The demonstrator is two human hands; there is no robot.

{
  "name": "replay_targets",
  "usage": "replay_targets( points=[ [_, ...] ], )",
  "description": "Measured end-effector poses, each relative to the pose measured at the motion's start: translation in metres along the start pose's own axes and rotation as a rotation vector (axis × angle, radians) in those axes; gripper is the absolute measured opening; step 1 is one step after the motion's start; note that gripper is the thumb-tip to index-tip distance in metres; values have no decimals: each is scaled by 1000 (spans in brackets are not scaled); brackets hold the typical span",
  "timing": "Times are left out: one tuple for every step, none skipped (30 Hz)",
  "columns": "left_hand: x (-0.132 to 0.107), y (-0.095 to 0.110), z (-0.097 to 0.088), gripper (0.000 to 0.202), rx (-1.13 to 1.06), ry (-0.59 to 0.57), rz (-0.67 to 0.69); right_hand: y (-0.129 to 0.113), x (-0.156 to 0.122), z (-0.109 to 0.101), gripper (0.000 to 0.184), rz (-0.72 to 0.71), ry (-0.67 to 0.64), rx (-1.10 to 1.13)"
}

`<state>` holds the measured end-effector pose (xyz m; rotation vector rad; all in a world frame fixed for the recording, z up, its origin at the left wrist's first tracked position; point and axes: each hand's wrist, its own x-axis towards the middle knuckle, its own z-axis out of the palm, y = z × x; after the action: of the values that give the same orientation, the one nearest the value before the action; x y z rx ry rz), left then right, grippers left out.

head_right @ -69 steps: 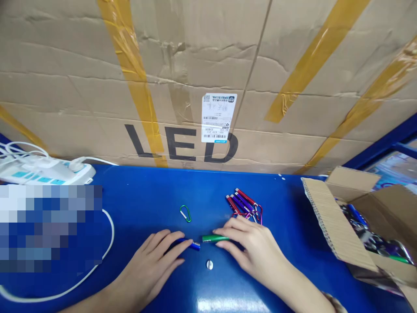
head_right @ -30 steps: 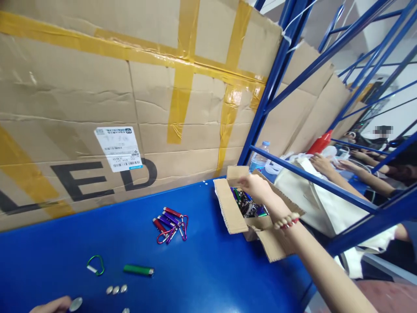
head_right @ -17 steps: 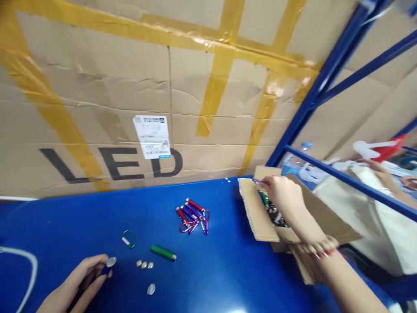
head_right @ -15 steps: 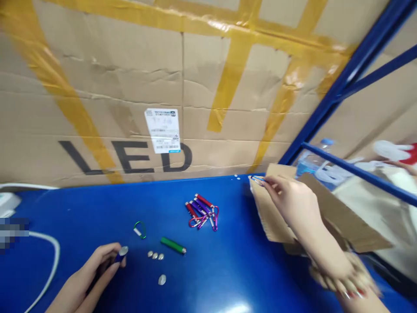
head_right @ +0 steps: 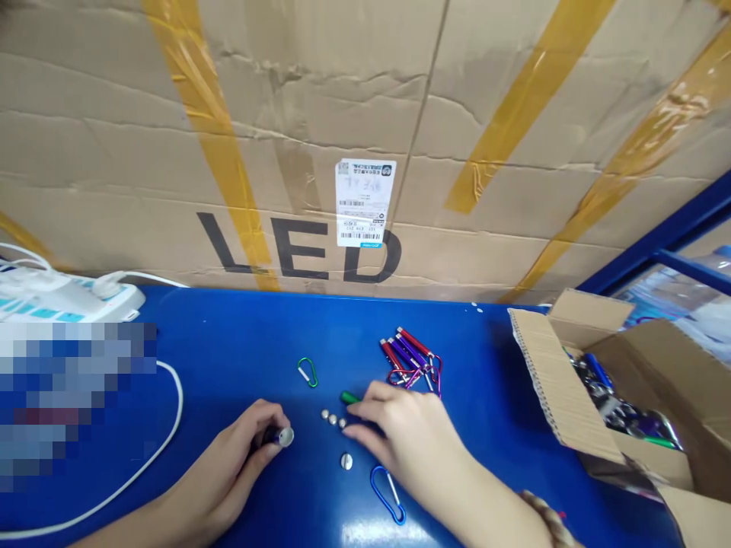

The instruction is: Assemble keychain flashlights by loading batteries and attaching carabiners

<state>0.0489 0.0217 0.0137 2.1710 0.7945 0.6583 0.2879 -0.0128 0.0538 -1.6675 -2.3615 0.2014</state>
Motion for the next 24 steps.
replay_targets(
  points=[
    [0, -1, 0, 21, -10, -2, -4, -5, 4, 4, 16, -10, -47, 9],
    [-1, -1, 0, 21, -18, -4, -9, -9, 7, 8, 15, -3, -80, 15],
    [-1, -2, 0, 21, -24, -8, -13, -12, 9, 11, 14, 14, -103, 26],
    [-1, -2, 0, 21, -31, -11, -17, -14, 11, 14, 13, 34, -118, 44],
    [-1, -1, 0, 21, -37, -14, -22, -14, 12, 15, 13, 56, -132, 71],
    [-1, -1, -1, 21, -45, -21, -26, -14, 13, 16, 11, 78, -151, 102],
    [-2, -1, -1, 21, -55, -26, -29, -14, 14, 15, 8, 100, -173, 133],
    [-2, 0, -2, 20, -67, -30, -33, -14, 15, 14, 4, 124, -195, 158],
    [-2, 0, -2, 19, -81, -32, -37, -14, 15, 13, 2, 151, -214, 175],
    [-2, 0, -3, 17, -92, -31, -42, -14, 16, 12, 3, 180, -226, 185],
    [-2, 0, -3, 17, -101, -30, -47, -15, 16, 11, 5, 209, -238, 190],
    [-2, 0, -4, 16, -105, -28, -51, -15, 17, 10, 6, 235, -252, 193],
    [-3, 0, -4, 16, -103, -30, -49, -16, 17, 10, 7, 257, -269, 195],
    [-3, 0, -4, 16, -96, -35, -44, -17, 18, 9, 8, 277, -290, 196],
    [-3, 0, -5, 17, -84, -43, -38, -17, 18, 9, 9, 294, -309, 196],
    [-4, 0, -5, 17, -69, -55, -30, -18, 19, 8, 10, 307, -326, 196],
    [-4, 0, -5, 18, -51, -67, -23, -18, 19, 8, 10, 316, -339, 193],
    [-4, 1, -6, 19, -32, -79, -17, -18, 19, 7, 11, 325, -348, 186],
    [-4, 1, -6, 20, -16, -92, -12, -19, 20, 7, 11, 333, -355, 177],
    [-4, 1, -6, 21, -3, -103, -7, -19, 21, 6, 12, 345, -363, 167],
    [-4, 1, -6, 21, 8, -109, -2, -19, 21, 6, 12, 360, -371, 158],
    [-4, 0, -6, 22, 16, -108, -3, -19, 22, 6, 12, 375, -379, 152],
    [-4, -1, -5, 21, 19, -102, -3, -18, 22, 6, 13, 389, -385, 150],
    [-4, -2, -5, 21, 18, -90, -3, -18, 22, 7, 13, 398, -388, 154]
  ],
)
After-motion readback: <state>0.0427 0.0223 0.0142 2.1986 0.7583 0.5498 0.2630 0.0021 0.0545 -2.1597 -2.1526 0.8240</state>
